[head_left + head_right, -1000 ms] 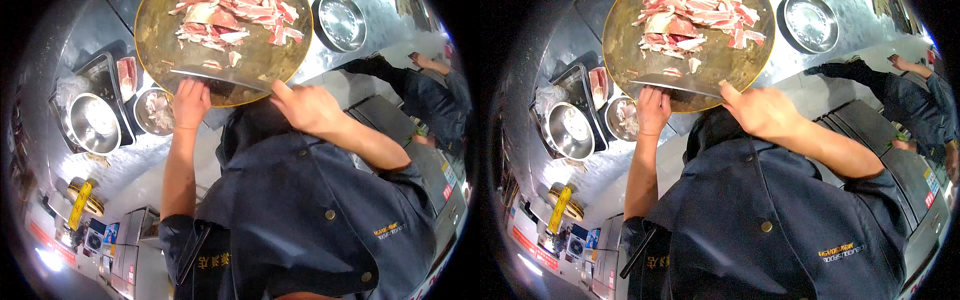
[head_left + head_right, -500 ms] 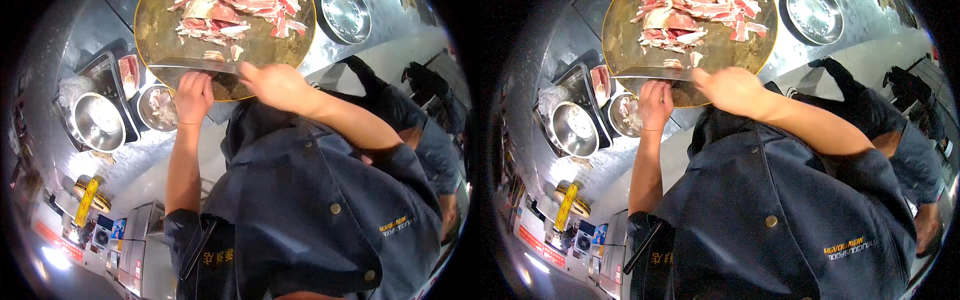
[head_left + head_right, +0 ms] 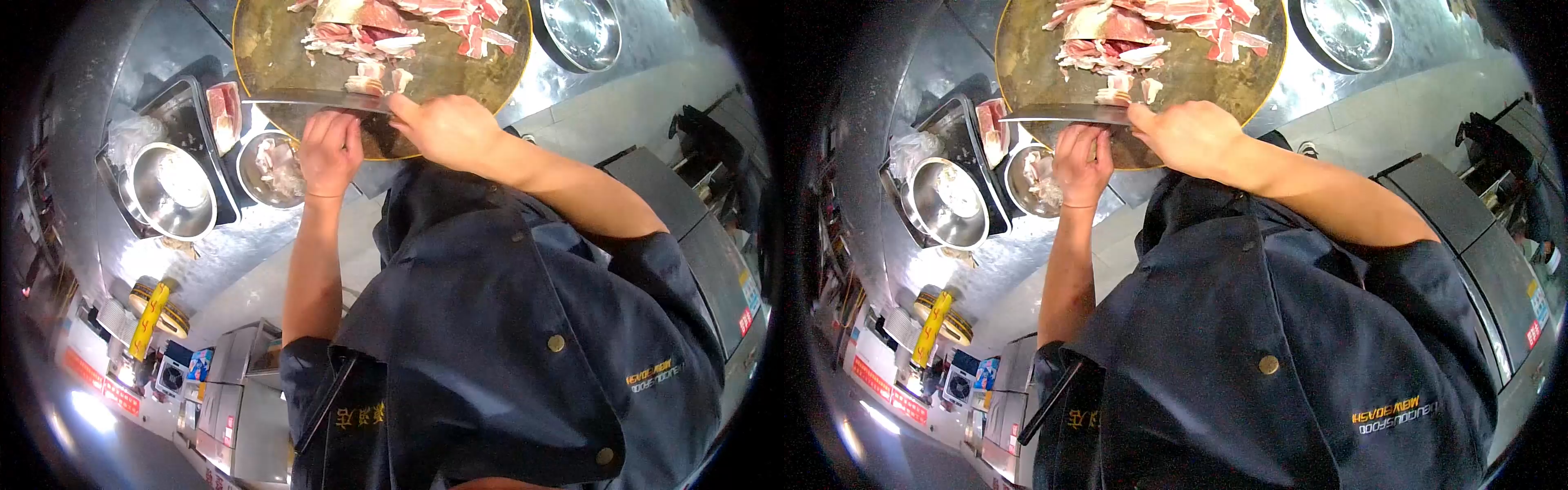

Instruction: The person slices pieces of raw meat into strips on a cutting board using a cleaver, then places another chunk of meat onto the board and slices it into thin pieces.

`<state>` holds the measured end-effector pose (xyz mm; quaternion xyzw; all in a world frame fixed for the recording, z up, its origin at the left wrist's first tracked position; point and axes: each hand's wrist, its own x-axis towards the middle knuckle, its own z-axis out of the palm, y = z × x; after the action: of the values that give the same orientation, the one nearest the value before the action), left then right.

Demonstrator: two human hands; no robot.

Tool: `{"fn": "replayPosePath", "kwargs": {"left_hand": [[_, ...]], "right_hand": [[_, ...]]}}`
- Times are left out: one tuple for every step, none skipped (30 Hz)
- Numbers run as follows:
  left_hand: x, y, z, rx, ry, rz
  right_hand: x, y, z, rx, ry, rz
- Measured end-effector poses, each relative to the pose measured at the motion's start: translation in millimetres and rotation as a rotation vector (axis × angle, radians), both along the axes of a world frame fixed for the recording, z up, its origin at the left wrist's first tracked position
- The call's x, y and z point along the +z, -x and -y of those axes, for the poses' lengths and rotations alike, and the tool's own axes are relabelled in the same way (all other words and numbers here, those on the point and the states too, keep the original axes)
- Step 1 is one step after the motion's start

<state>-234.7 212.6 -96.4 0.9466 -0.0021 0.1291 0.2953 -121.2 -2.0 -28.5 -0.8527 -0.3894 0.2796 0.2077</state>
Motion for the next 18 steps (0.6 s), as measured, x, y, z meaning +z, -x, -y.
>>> {"fn": "replayPosePath", "kwargs": {"left_hand": [[-1.0,0.2,-0.2,0.007,-0.004,0.009],[-2.4,0.8,0.3,0.018,-0.006,0.02],[-2.8,0.4,0.6,0.018,-0.002,0.025],[-1.9,1.4,1.9,0.035,-0.041,0.006],[-0.9,3.1,1.6,0.055,-0.083,-0.02],[-0.1,2.9,-0.9,0.018,-0.06,-0.042],[-1.6,4.1,-1.9,0.014,-0.055,-0.052],[-3.3,4.3,-1.7,0.009,-0.034,-0.014],[-5.0,2.5,-1.0,0.009,-0.018,0.032],[-6.4,1.2,-0.9,0.0,-0.012,0.054],[-5.4,4.1,-0.5,-0.001,-0.018,0.054],[-6.5,5.9,-1.2,0.009,-0.01,0.039],[-7.3,4.5,-0.4,0.018,0.007,0.025],[-8.6,3.7,0.1,0.016,0.011,0.027],[-10.0,2.8,0.1,0.021,-0.033,0.088],[-10.9,2.6,0.5,0.03,-0.078,0.147],[-10.8,4.4,0.0,0.041,-0.079,0.144],[-7.5,6.1,0.2,0.048,-0.078,0.052]], "right_hand": [[8.9,1.8,7.1,-0.008,0.003,-0.002],[27.1,3.2,22.2,-0.001,0.052,-0.005],[44.8,2.6,35.5,0.009,0.098,0.0],[63.8,3.7,47.5,-0.011,0.159,-0.033],[76.5,3.7,55.4,-0.027,0.216,-0.072],[77.8,2.6,57.1,-0.006,0.24,-0.062],[65.2,4.0,48.3,-0.009,0.246,-0.072],[39.8,3.8,31.7,0.027,0.196,-0.039],[19.6,3.0,19.1,0.067,0.142,0.002],[8.3,3.6,11.5,0.066,0.141,0.003],[-0.8,4.1,3.7,0.032,0.042,0.013],[-4.6,3.1,-0.4,-0.008,-0.056,0.029],[5.8,2.2,4.8,-0.017,-0.053,0.034],[25.3,3.5,17.5,-0.008,0.015,0.019],[44.1,5.3,30.2,0.003,0.084,0.002],[57.7,7.4,43.7,-0.007,0.11,-0.058],[60.0,5.3,43.4,0.004,0.11,-0.059],[61.2,5.0,43.0,-0.016,0.143,-0.038]]}}
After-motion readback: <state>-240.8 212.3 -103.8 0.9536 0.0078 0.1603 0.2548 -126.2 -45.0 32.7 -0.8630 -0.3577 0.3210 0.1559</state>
